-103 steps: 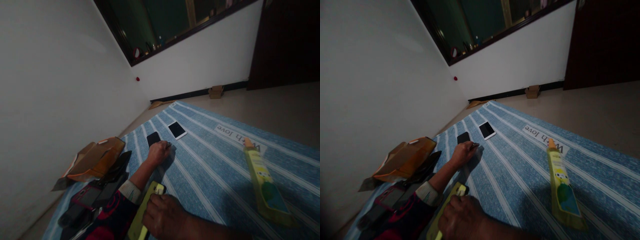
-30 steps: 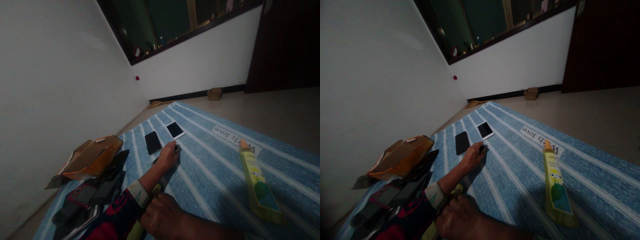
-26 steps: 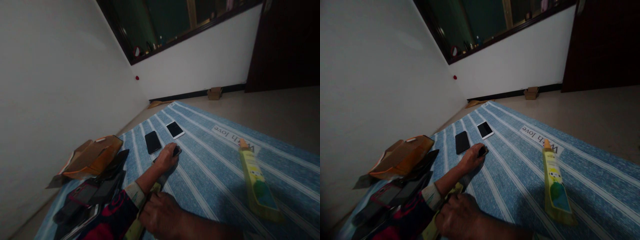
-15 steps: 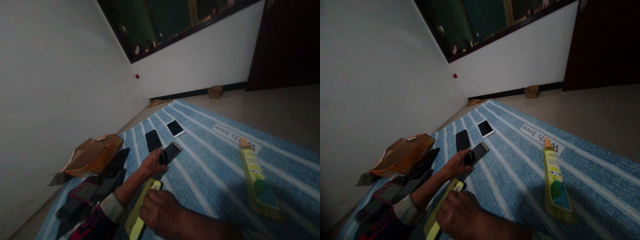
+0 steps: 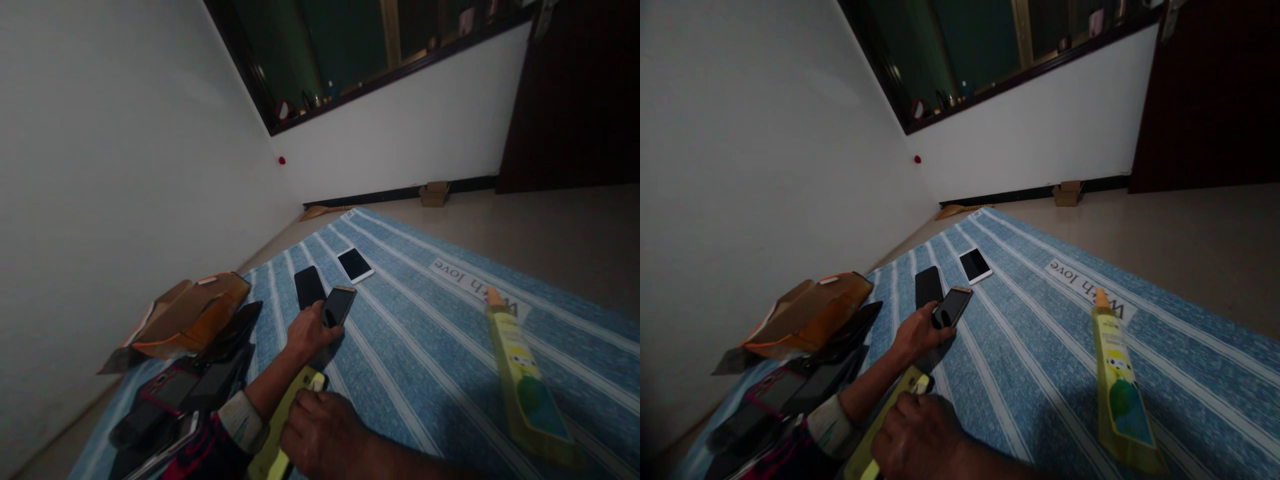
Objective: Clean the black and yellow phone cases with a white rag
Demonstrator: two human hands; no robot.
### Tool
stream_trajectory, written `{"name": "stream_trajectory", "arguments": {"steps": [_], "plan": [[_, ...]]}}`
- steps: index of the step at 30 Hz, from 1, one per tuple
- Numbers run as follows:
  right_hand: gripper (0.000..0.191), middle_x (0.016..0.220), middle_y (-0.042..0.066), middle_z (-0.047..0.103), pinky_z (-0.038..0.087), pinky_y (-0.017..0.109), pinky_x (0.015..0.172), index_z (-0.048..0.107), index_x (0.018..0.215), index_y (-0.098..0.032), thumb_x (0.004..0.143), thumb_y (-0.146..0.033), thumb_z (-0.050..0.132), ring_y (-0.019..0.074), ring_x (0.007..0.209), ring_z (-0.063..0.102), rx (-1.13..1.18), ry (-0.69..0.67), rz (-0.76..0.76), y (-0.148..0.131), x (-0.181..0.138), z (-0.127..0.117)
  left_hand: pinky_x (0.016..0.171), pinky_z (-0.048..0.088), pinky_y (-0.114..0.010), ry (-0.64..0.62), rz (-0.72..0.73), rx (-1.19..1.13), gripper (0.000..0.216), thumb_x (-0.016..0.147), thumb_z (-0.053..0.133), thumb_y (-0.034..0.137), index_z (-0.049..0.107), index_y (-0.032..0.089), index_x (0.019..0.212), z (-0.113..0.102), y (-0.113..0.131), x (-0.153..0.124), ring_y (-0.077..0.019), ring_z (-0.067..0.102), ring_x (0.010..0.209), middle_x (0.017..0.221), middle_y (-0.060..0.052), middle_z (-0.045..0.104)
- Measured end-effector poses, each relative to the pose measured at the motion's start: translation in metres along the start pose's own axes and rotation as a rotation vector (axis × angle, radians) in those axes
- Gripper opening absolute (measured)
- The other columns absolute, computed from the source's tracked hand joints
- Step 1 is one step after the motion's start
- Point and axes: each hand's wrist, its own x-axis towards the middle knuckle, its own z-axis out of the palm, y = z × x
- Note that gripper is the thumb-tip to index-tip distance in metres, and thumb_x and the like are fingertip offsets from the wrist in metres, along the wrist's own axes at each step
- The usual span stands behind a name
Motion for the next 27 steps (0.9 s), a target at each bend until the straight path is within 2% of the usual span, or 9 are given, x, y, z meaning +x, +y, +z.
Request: {"name": "stream_trajectory", "arguments": {"steps": [3, 8, 11, 15, 21, 24, 27], "plan": [[0.014, 0.071, 0.002, 0.056, 0.042, 0.03, 0.052, 0.054, 0.075, -0.019, 0.084, -0.025, 0.062, 0.0197, 0.07, 0.053, -0.021, 0.045, 0.0, -0.002, -0.001, 0.007, 0.073, 0.05, -0.037, 0.006, -0.068, 0.041, 0.05, 0.074, 0.065, 0.044, 0.057, 0.013, 0.112, 0.0, 0.014, 0.002, -0.0339, 0.067, 0.096, 0.105, -0.019, 0.069], [0.019, 0.064, 0.0, 0.055, 0.041, 0.03, 0.049, 0.052, 0.07, -0.02, 0.083, -0.028, 0.064, 0.019, 0.064, 0.052, -0.079, 0.143, 0.031, -0.005, -0.001, 0.019, 0.078, 0.049, -0.035, 0.01, -0.133, 0.047, 0.056, 0.074, 0.063, 0.05, 0.055, 0.014, 0.116, -0.002, 0.032, 0.002, -0.0325, 0.066, 0.1, 0.106, -0.018, 0.068], [0.019, 0.061, 0.0, 0.054, 0.04, 0.03, 0.049, 0.051, 0.068, -0.021, 0.08, -0.027, 0.065, 0.0189, 0.062, 0.05, -0.095, 0.177, 0.045, -0.005, 0.0, 0.024, 0.075, 0.049, -0.034, 0.004, -0.173, 0.005, 0.059, 0.076, 0.059, 0.055, 0.054, 0.014, 0.118, -0.007, 0.031, 0.003, -0.0317, 0.068, 0.098, 0.104, -0.016, 0.07], [0.014, 0.062, 0.001, 0.054, 0.037, 0.029, 0.047, 0.052, 0.071, -0.021, 0.079, -0.023, 0.063, 0.0187, 0.064, 0.049, -0.086, 0.149, 0.014, -0.003, -0.001, 0.028, 0.07, 0.048, -0.032, 0.005, -0.236, -0.057, 0.061, 0.078, 0.057, 0.058, 0.054, 0.013, 0.118, -0.017, 0.023, 0.011, -0.0313, 0.069, 0.097, 0.103, -0.016, 0.072], [0.009, 0.066, 0.002, 0.056, 0.04, 0.029, 0.05, 0.055, 0.074, -0.021, 0.081, -0.02, 0.061, 0.0195, 0.069, 0.051, -0.061, 0.105, 0.004, -0.003, -0.003, 0.031, 0.068, 0.048, -0.03, 0.04, -0.319, -0.116, 0.057, 0.079, 0.054, 0.059, 0.058, 0.013, 0.112, -0.021, 0.022, 0.039, -0.0301, 0.069, 0.099, 0.107, -0.015, 0.072], [0.011, 0.062, 0.002, 0.057, 0.042, 0.029, 0.05, 0.057, 0.071, -0.021, 0.081, -0.024, 0.062, 0.0198, 0.066, 0.052, -0.057, 0.131, -0.003, -0.002, -0.004, 0.042, 0.07, 0.049, -0.03, 0.063, -0.35, -0.115, 0.059, 0.078, 0.055, 0.058, 0.058, 0.01, 0.112, -0.02, 0.028, 0.059, -0.0308, 0.068, 0.102, 0.108, -0.018, 0.071], [0.019, 0.058, 0.003, 0.059, 0.045, 0.03, 0.052, 0.058, 0.063, -0.021, 0.08, -0.028, 0.063, 0.0201, 0.063, 0.054, -0.014, 0.086, 0.016, -0.002, -0.007, 0.057, 0.076, 0.049, -0.032, 0.086, -0.373, -0.093, 0.063, 0.078, 0.056, 0.057, 0.057, 0.006, 0.116, -0.019, 0.035, 0.078, -0.0328, 0.067, 0.105, 0.11, -0.022, 0.07]]}}
